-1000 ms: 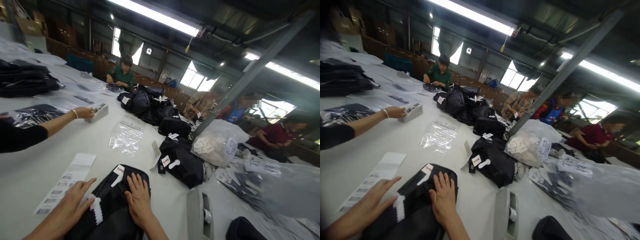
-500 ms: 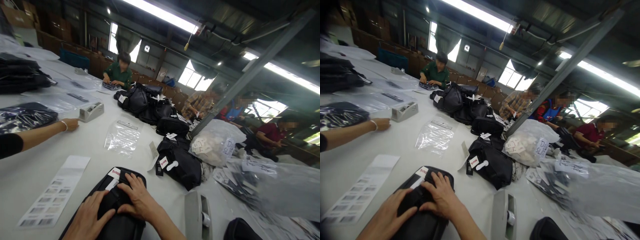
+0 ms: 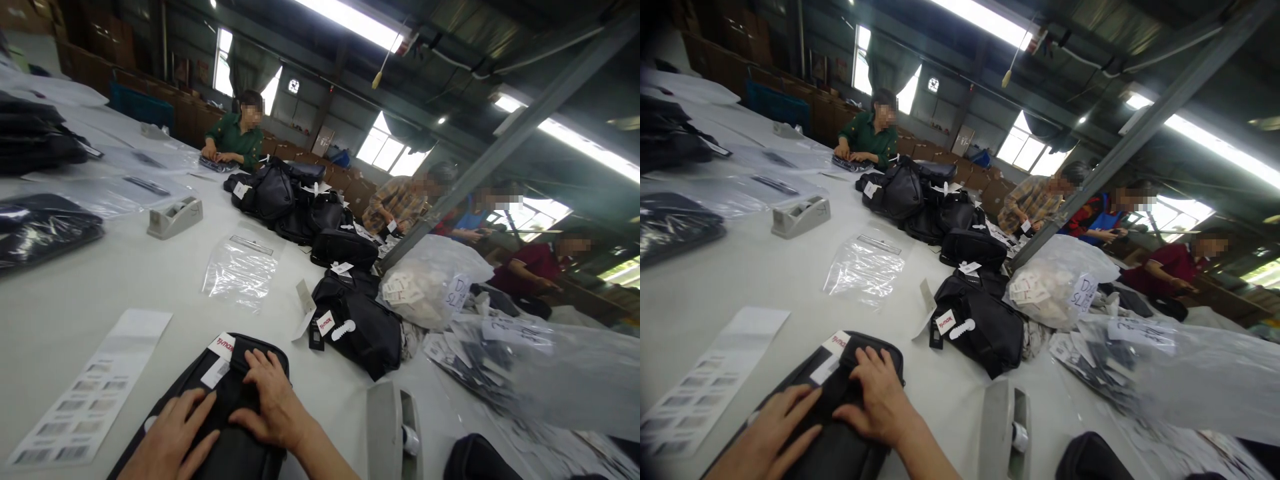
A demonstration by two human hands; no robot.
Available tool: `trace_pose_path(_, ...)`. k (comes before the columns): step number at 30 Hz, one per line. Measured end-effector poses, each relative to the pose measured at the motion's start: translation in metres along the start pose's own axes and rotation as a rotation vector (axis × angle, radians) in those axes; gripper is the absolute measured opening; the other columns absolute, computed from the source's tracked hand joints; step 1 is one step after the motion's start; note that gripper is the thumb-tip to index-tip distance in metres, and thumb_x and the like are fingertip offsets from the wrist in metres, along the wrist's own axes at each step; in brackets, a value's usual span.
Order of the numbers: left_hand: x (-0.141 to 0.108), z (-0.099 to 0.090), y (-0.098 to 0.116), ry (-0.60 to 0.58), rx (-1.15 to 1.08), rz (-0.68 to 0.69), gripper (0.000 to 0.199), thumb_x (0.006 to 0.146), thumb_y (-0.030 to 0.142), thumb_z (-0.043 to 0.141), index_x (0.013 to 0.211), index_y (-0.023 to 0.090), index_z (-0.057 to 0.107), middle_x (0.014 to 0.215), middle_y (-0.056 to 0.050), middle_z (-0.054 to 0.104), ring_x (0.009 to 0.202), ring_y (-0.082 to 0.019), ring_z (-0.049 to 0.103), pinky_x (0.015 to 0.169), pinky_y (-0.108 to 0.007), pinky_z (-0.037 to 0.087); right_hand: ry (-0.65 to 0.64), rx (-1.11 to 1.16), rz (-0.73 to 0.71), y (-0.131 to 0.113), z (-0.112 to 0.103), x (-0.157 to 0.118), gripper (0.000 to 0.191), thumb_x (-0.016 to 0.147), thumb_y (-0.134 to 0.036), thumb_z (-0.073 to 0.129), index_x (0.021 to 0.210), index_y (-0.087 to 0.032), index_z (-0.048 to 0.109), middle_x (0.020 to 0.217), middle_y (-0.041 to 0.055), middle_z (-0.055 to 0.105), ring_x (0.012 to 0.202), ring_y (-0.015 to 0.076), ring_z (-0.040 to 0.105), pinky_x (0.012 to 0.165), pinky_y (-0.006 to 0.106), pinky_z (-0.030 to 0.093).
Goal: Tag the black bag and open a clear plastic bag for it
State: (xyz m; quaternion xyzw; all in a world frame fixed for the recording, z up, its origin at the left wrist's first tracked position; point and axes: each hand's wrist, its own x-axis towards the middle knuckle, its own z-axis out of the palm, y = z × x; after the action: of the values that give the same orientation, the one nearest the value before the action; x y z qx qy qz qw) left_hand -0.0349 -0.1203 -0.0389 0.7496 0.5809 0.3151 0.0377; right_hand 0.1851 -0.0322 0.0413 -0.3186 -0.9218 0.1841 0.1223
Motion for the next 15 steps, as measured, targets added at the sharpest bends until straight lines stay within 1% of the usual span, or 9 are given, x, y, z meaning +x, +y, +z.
trace_pose_path(2,-0.004,0.003,0.001,0.060,0.156,0.150,0.040,0.093,0.044,0.046,0.115,0.021,0.069,0.108,-0.012,0.073,0.088,-0.026,0.071,0.073,-0.034,0.063,0.003,0.006,-0.015,0.001,-0.006,0.009,0.063,0.084,-0.060,0.063,0.130,-0.020,0.047,0.143,0.0154,0.051,0.140,0.0273,0.038,0.117,0.055,0.021)
trace_pose_path(3,-0.005,0.006,0.002,0.085,0.205,0.194,0.042,0.094,0.043,0.043,0.111,0.019,0.072,0.104,-0.013,0.074,0.083,-0.026,0.071,0.069,-0.034,0.063,-0.009,-0.016,-0.038,0.000,-0.010,0.014,0.065,0.084,-0.061,0.061,0.134,-0.022,0.044,0.143,0.0136,0.053,0.139,0.0264,0.039,0.117,0.056,0.021)
trace_pose_path(4,-0.006,0.008,0.002,0.105,0.234,0.214,0.044,0.095,0.043,0.041,0.108,0.017,0.073,0.102,-0.014,0.074,0.081,-0.026,0.071,0.066,-0.033,0.063,-0.028,-0.053,-0.069,-0.001,-0.014,0.018,0.067,0.086,-0.061,0.058,0.139,-0.025,0.040,0.145,0.0120,0.051,0.139,0.0256,0.039,0.117,0.056,0.020)
trace_pose_path(6,-0.008,0.013,0.004,0.118,0.234,0.191,0.047,0.095,0.045,0.039,0.106,0.016,0.074,0.102,-0.015,0.074,0.081,-0.026,0.071,0.067,-0.034,0.063,-0.077,-0.145,-0.142,-0.005,-0.022,0.023,0.069,0.087,-0.064,0.053,0.145,-0.031,0.035,0.154,0.0100,0.039,0.142,0.0262,0.033,0.116,0.057,0.019)
trace_pose_path(8,-0.009,0.013,0.004,0.097,0.171,0.120,0.045,0.094,0.048,0.043,0.108,0.019,0.074,0.106,-0.014,0.074,0.086,-0.026,0.070,0.071,-0.036,0.063,-0.122,-0.209,-0.213,-0.008,-0.025,0.023,0.066,0.088,-0.064,0.049,0.145,-0.035,0.035,0.159,0.0082,0.029,0.145,0.0278,0.027,0.115,0.057,0.022)
trace_pose_path(10,-0.008,0.004,0.000,0.032,0.048,0.022,0.040,0.091,0.050,0.048,0.114,0.025,0.071,0.114,-0.010,0.071,0.096,-0.026,0.069,0.080,-0.036,0.061,-0.155,-0.222,-0.240,-0.008,-0.022,0.020,0.060,0.091,-0.062,0.046,0.144,-0.035,0.039,0.158,0.0064,0.032,0.145,0.0271,0.026,0.115,0.056,0.024)
trace_pose_path(11,-0.007,-0.005,-0.003,0.002,-0.017,-0.044,0.039,0.091,0.050,0.049,0.117,0.028,0.068,0.119,-0.008,0.069,0.104,-0.026,0.067,0.087,-0.036,0.059,-0.164,-0.215,-0.233,-0.007,-0.018,0.018,0.057,0.092,-0.061,0.045,0.143,-0.034,0.040,0.156,0.0057,0.035,0.145,0.0261,0.027,0.115,0.055,0.024)
trace_pose_path(13,-0.007,-0.027,-0.013,-0.010,-0.109,-0.190,0.041,0.091,0.050,0.048,0.125,0.032,0.062,0.127,-0.005,0.064,0.115,-0.027,0.061,0.098,-0.040,0.053,-0.182,-0.192,-0.205,-0.004,-0.011,0.015,0.055,0.094,-0.059,0.043,0.143,-0.033,0.041,0.154,0.0051,0.039,0.145,0.0243,0.028,0.116,0.055,0.021)
trace_pose_path(15,-0.013,-0.046,-0.024,-0.020,-0.151,-0.312,0.045,0.090,0.051,0.050,0.131,0.034,0.056,0.128,-0.004,0.062,0.117,-0.027,0.060,0.100,-0.042,0.051,-0.202,-0.168,-0.180,-0.003,-0.007,0.014,0.055,0.095,-0.059,0.042,0.143,-0.033,0.041,0.156,0.0067,0.036,0.145,0.0246,0.026,0.117,0.055,0.019)
